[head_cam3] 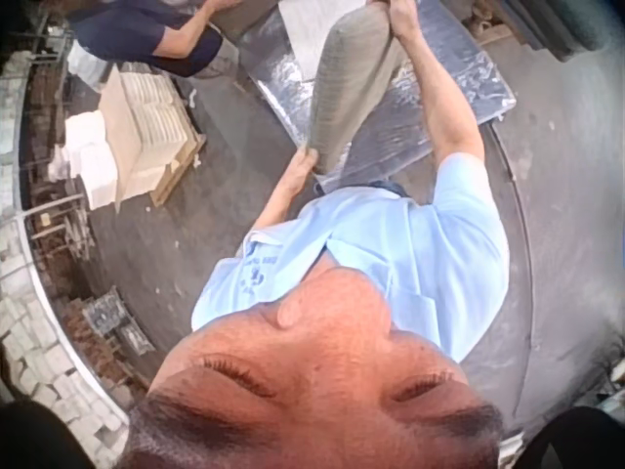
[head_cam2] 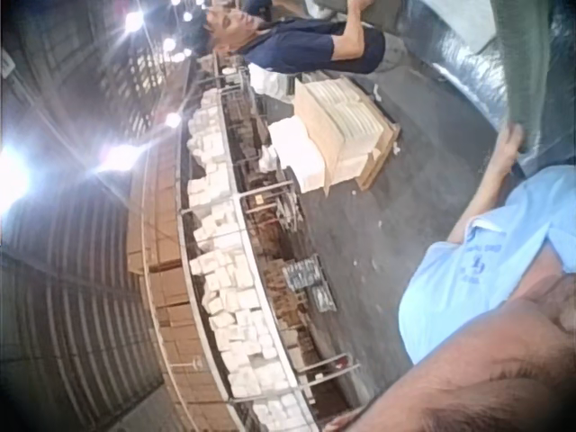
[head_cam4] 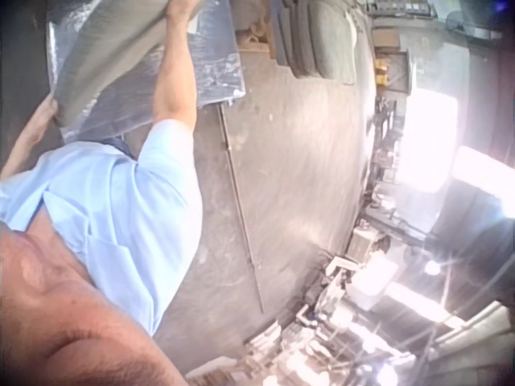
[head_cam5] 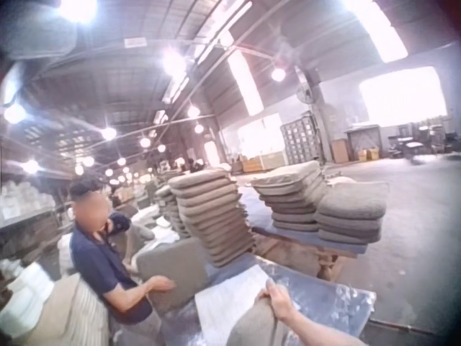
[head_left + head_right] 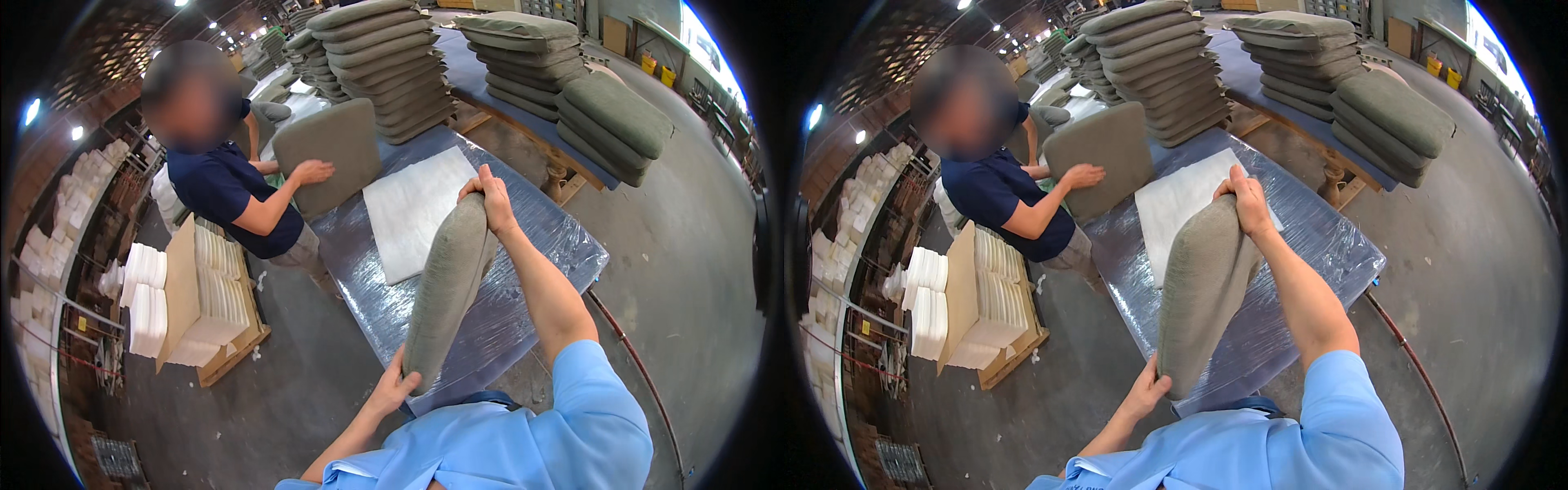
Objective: The person picks up a green cushion and places it on a table covered with plastic wrap. They then pick up a white foam insert and place it on top of the cushion. The person repeats this process with multiple cushions and foam inserts, stacking them on the table.
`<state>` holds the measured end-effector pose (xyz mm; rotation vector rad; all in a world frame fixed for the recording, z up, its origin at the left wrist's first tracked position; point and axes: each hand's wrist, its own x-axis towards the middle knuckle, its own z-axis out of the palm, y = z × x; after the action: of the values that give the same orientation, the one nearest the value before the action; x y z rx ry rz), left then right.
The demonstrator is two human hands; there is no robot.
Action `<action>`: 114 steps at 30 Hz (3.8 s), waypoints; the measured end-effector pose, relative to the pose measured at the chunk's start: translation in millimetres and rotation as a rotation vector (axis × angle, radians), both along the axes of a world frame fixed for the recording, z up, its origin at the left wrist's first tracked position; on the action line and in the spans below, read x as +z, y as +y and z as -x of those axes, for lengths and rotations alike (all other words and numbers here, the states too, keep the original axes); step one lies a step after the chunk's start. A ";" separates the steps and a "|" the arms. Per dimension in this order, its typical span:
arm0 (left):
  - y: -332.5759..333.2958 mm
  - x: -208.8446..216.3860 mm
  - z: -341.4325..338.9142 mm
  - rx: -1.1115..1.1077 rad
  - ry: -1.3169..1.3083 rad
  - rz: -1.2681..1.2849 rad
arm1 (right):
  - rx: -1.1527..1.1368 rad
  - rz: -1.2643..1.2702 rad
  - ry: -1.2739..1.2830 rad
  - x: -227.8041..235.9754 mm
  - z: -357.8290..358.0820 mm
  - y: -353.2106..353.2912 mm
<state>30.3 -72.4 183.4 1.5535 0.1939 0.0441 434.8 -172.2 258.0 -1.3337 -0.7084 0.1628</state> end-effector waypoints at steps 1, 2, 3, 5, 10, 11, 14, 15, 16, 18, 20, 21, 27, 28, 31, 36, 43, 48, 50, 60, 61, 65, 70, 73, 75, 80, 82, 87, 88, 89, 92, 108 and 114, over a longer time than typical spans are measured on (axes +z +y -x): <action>-2.5 11.3 -10.2 -0.019 -0.018 -0.093 | 0.019 0.004 -0.026 1.1 0.4 -0.6; -9.9 32.4 -22.9 -0.002 -0.084 -0.184 | 0.045 0.010 -0.046 1.5 4.2 0.4; -18.8 54.4 -37.4 0.009 -0.151 -0.270 | 0.067 0.020 -0.067 1.3 7.7 -1.2; -29.9 89.3 -62.3 0.041 -0.236 -0.396 | 0.107 0.030 -0.145 2.7 17.7 -1.1; -40.4 118.5 -88.4 0.131 -0.284 -0.435 | 0.131 -0.042 -0.254 7.0 43.4 3.0; -40.8 119.0 -89.1 0.135 -0.279 -0.457 | 0.151 -0.056 -0.221 6.4 46.4 2.6; -44.8 105.6 -84.3 0.139 -0.363 -0.542 | 0.154 -0.082 -0.275 3.2 49.0 -2.9; -47.4 102.8 -82.5 0.141 -0.379 -0.534 | 0.139 -0.094 -0.251 -1.5 49.5 -5.5; -50.3 100.0 -80.2 0.142 -0.394 -0.527 | 0.126 -0.106 -0.228 -7.0 52.3 -8.1; -56.7 95.8 -74.6 0.138 -0.422 -0.517 | 0.041 -0.140 -0.104 -22.2 62.7 -9.0; -61.5 93.4 -70.0 0.128 -0.447 -0.511 | -0.101 -0.181 0.096 -43.5 78.0 -8.0; -61.8 93.6 -68.0 0.133 -0.475 -0.522 | -0.063 -0.058 0.103 -49.5 84.2 -12.9; -59.4 109.2 -67.9 0.113 -0.589 -0.546 | -0.092 -0.146 0.413 -65.4 132.5 -8.4; -59.3 113.4 -67.8 0.099 -0.600 -0.549 | -0.110 -0.126 0.393 -70.2 133.0 -11.0; -57.7 115.2 -67.7 0.069 -0.643 -0.564 | -0.081 -0.171 0.358 -79.5 137.5 -15.0; -61.8 107.1 -57.0 0.012 -0.683 -0.529 | -0.123 -0.180 0.395 -87.5 117.7 -15.4; -68.3 93.9 -27.6 -0.063 -0.689 -0.464 | -0.057 -0.155 0.564 -54.2 66.7 -3.3; -58.9 92.1 -13.2 -0.132 -0.695 -0.322 | -0.074 -0.127 0.508 -58.3 39.6 -0.5; -46.9 89.6 -7.9 -0.205 -0.713 -0.285 | -0.129 -0.085 0.438 -57.9 30.1 -6.6; 6.5 59.8 -54.8 -0.220 -0.550 -0.284 | -0.333 0.182 0.229 -12.8 48.9 14.6; 13.3 50.9 -88.6 -0.149 -0.518 -0.321 | -0.368 0.196 0.227 -13.8 51.1 15.9; 52.2 60.5 -213.9 0.026 -0.225 -0.032 | -0.434 0.210 0.157 9.1 62.7 49.8; 44.7 58.8 -264.0 -0.088 -0.150 0.120 | -0.637 0.307 -0.002 6.7 59.1 39.0; 29.2 46.2 -261.5 0.008 -0.156 0.178 | -0.685 0.357 -0.074 3.0 58.4 41.8; 30.5 45.3 -259.9 -0.014 -0.109 0.202 | -0.675 0.348 -0.051 -0.3 58.1 50.2; 33.5 48.6 -266.6 -0.119 -0.093 0.325 | -0.508 0.374 0.060 -8.8 41.1 34.8; 37.8 47.1 -273.9 -0.242 -0.053 0.504 | -0.452 0.193 0.180 -19.7 37.1 12.7; 84.1 43.0 -304.9 -0.192 0.000 0.093 | -0.244 -0.116 0.362 -16.5 71.4 28.1; 79.7 43.2 -310.6 -0.189 -0.023 0.092 | -0.255 -0.089 0.357 -20.5 74.0 22.3; 77.5 44.3 -314.5 -0.181 -0.047 0.088 | -0.261 -0.064 0.353 -23.7 76.7 18.9; 68.8 48.0 -322.2 -0.079 -0.094 0.119 | -0.243 -0.033 0.386 -25.0 82.2 12.1; 75.1 43.2 -329.0 0.077 0.059 0.101 | -0.578 -0.025 0.265 -26.9 97.2 23.7; 68.2 54.7 -330.7 0.129 0.068 0.113 | -0.261 0.103 0.495 -11.3 84.0 10.8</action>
<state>360.9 -4.3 238.1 1.4296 0.3444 0.0805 350.8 -161.4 246.7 -1.3976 -0.1077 0.3087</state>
